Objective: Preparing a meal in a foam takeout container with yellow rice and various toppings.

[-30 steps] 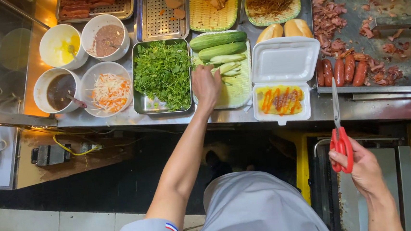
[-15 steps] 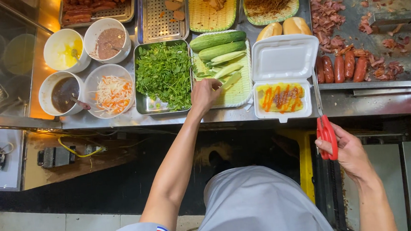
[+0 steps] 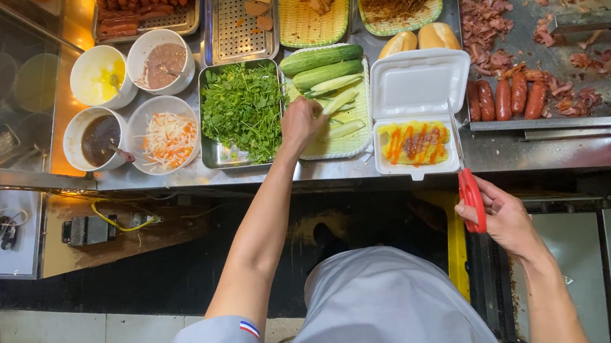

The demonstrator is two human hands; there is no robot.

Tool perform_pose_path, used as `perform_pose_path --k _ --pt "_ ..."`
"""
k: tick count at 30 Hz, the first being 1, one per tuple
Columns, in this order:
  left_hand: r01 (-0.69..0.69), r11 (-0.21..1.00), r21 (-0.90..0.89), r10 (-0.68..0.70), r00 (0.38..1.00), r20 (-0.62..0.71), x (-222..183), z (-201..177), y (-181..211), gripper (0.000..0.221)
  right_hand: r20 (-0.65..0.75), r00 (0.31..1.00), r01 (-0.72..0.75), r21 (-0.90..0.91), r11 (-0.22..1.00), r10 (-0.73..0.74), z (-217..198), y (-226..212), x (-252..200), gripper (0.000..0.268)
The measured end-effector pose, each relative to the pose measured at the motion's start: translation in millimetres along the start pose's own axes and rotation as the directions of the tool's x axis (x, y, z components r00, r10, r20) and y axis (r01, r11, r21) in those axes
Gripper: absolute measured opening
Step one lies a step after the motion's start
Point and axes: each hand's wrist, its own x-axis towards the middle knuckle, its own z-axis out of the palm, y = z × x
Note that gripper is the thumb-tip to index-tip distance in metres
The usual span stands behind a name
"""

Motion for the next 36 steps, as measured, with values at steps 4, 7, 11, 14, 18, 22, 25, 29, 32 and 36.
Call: perform_pose_path --k 4,7,11,14,18,22,25,29,32,36 --pt "0.088 0.991 -0.104 -0.076 0.990 0.116 -2.4 1.5 6.5 0.011 0.056 0.998 0.027 0.071 0.997 -0.031 7.8 -18.7 -4.4 0.072" --pt "0.184 0.960 -0.209 -0.144 0.971 0.191 -8.9 -4.6 13.9 0.018 0.079 0.997 0.010 0.178 0.984 -0.024 10.9 -7.9 -2.2 0.075" --pt "0.203 0.747 -0.633 -0.057 0.968 0.243 -22.6 -21.4 45.5 0.025 0.266 0.951 -0.249 0.358 0.900 0.157 17.1 7.1 0.3 0.057" --pt "0.302 0.576 -0.760 -0.014 0.933 0.360 -35.8 -33.5 81.6 0.028 0.388 0.905 -0.342 0.419 0.841 0.174 26.2 -6.7 -4.1 0.059" --pt "0.447 0.430 -0.784 0.064 0.851 0.521 -53.0 -24.0 115.5 0.034 0.415 0.881 -0.407 0.418 0.812 0.228 21.1 -17.8 -8.1 0.058" --pt "0.454 0.480 -0.750 0.008 0.853 0.522 -57.5 -2.3 122.7 0.034 0.423 0.891 -0.384 0.507 0.772 0.166 13.1 -11.6 -8.5 0.059" --pt "0.564 0.406 -0.719 0.033 0.777 0.628 -55.1 15.5 121.7 0.033 0.393 0.892 -0.392 0.432 0.812 0.222 9.8 -1.5 1.8 0.057" --pt "0.590 0.371 -0.717 0.043 0.760 0.648 -58.5 28.3 115.7 0.034 0.302 0.892 -0.421 0.288 0.860 0.336 4.6 1.9 2.4 0.056" --pt "0.647 0.301 -0.701 0.026 0.729 0.684 -59.8 22.3 113.4 0.038 0.320 0.888 -0.429 0.315 0.847 0.331 -1.8 -5.7 -13.0 0.058" --pt "0.688 0.146 -0.711 0.027 0.715 0.698 -63.4 19.4 118.3 0.042 0.445 0.851 -0.473 0.423 0.773 0.278 0.4 -6.1 -21.5 0.056"
